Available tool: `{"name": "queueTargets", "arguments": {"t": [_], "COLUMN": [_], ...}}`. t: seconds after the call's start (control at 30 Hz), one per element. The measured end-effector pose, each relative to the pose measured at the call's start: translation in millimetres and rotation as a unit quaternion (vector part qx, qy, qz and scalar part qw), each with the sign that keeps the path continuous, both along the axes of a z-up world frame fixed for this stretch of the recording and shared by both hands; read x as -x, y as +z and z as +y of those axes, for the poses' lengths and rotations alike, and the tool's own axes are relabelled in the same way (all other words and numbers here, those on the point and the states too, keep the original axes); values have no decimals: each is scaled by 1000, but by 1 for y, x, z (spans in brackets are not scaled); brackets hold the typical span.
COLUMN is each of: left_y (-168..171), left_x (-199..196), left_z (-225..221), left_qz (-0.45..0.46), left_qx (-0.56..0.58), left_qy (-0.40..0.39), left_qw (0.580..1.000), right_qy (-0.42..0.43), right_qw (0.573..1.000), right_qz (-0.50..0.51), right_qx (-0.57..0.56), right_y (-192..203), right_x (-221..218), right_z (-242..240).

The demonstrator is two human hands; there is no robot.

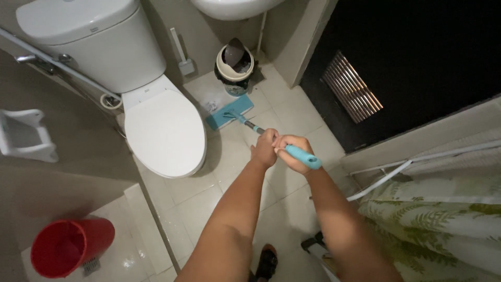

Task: Mop the bathroom floor.

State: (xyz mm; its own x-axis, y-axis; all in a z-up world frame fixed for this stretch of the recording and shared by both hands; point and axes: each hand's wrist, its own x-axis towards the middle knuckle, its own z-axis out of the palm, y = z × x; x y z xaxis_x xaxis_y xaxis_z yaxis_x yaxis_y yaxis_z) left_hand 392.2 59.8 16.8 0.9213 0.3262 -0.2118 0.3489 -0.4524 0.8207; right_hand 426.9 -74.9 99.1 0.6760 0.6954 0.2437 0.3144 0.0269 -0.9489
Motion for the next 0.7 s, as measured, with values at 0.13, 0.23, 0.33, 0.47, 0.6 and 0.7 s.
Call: {"name": "queueTargets", "arguments": {"t": [0.13,0.23,0.33,0.47,0.6,0.7], "left_y": [-12,-15,-27,-22,-32,-19], "left_x": [6,12,30,40,40,42], "left_z": [-1,-12,-27,-56,-102,-134], "left_qz": [-9,12,44,-5,-120,-164], "left_qx": [-11,-1,-45,-38,49,85], "left_qy": [-20,-17,-40,-57,-70,-41], "left_qw": [1000,1000,997,998,989,982], "right_qy": [14,16,13,14,13,16], "right_qw": [999,999,999,997,998,998], "right_qz": [-36,-29,-22,-74,-45,-54], "right_qx": [-18,-41,-26,-21,49,7], "right_y": [-11,-16,-16,1,22,44], "right_x": [8,18,36,43,43,43], "right_z": [-4,-17,-33,-64,-107,-134]}}
